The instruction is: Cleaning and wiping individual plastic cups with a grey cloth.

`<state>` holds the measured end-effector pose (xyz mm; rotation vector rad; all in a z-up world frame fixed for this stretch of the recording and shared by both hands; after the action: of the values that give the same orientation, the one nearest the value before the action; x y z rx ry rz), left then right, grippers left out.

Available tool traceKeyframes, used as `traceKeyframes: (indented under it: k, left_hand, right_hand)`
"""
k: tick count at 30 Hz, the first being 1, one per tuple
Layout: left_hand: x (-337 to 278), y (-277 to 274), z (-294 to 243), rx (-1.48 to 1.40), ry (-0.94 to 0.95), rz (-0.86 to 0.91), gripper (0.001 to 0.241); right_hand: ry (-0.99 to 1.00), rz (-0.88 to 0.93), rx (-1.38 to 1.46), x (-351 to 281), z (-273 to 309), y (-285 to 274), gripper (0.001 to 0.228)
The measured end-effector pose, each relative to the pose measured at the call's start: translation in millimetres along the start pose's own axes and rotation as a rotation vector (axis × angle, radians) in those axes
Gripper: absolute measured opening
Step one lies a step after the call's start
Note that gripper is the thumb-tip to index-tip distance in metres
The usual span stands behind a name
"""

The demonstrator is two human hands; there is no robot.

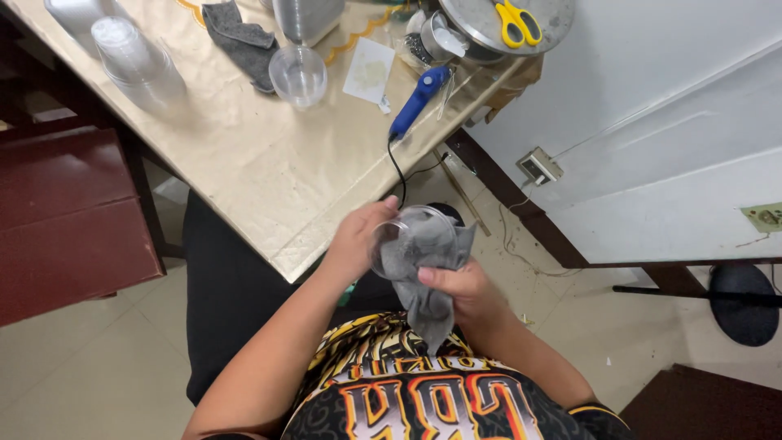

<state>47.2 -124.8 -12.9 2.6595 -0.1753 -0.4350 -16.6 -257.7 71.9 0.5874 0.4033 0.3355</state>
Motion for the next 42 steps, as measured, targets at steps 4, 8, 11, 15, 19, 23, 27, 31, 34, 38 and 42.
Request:
traceKeyframes:
  k: [4,8,11,15,19,23,27,31,34,38,42]
  left_hand:
    - [-46,12,-86,0.212,0.529,-0.122,0.039]
    - [-105,77,-152,0.802,1.098,0.078,0.045]
    - [-97,92,-129,0.932,1.107,0.153,0.05]
    - [-74,81,-110,0.717,0.864,0.147,0.049]
    - [-57,51,-104,0.53,0.453,-0.026,0.046]
    - [-61,29,-93,0.737,-0.132,-0.099,0.054]
    - [-66,39,-92,0.917,0.122,-0.039,0.057]
    - [-77,74,-96,0.739,0.55,0.149,0.06]
    - [-66,78,-64,0.608,0.328,0.261,0.048]
    - [-62,72,-36,0.468,0.107,0.372,0.037]
    - [-52,68,-43,0.303,0.229,0.357,0.035]
  right_hand:
    - [-0.088,-0.126,-0.023,18,2,-15,0.05]
    - [-0.143,-0.244,0.124,17,-3,-61,0.051]
    - [-0.18,-0.198,0.266,5,17,-32,0.062]
    - [-0.287,-0.088,0.143,-11,13,-16,0.064]
    - [-0.643,0.05,-0.911,-10,19,20,0.045]
    - [-0.77,0.101,-1.21,-5,14,0,0.025]
    - [-0.577,-0.113,-0.914,3,4,-58,0.027]
    - [-0.653,-0.393,-0.405,2,16,-108,0.032]
    - [-0.576,-0.407,0.05,10,28,-120,0.037]
    - [-0.521,-0.431,0.288,20,50,-117,0.046]
    - [-0.577,-0.345,0.28,2,65,-88,0.055]
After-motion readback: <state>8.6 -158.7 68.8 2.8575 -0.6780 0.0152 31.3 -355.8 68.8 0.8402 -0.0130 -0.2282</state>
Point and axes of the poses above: each hand's wrist, its own x-axis towards the middle knuckle, its own y-axis out of the palm, z = x × y, the point moved 7 cm from there along x, towards the middle knuckle, and after that the axes turned 7 degrees about -z, right-handed, at the moved point
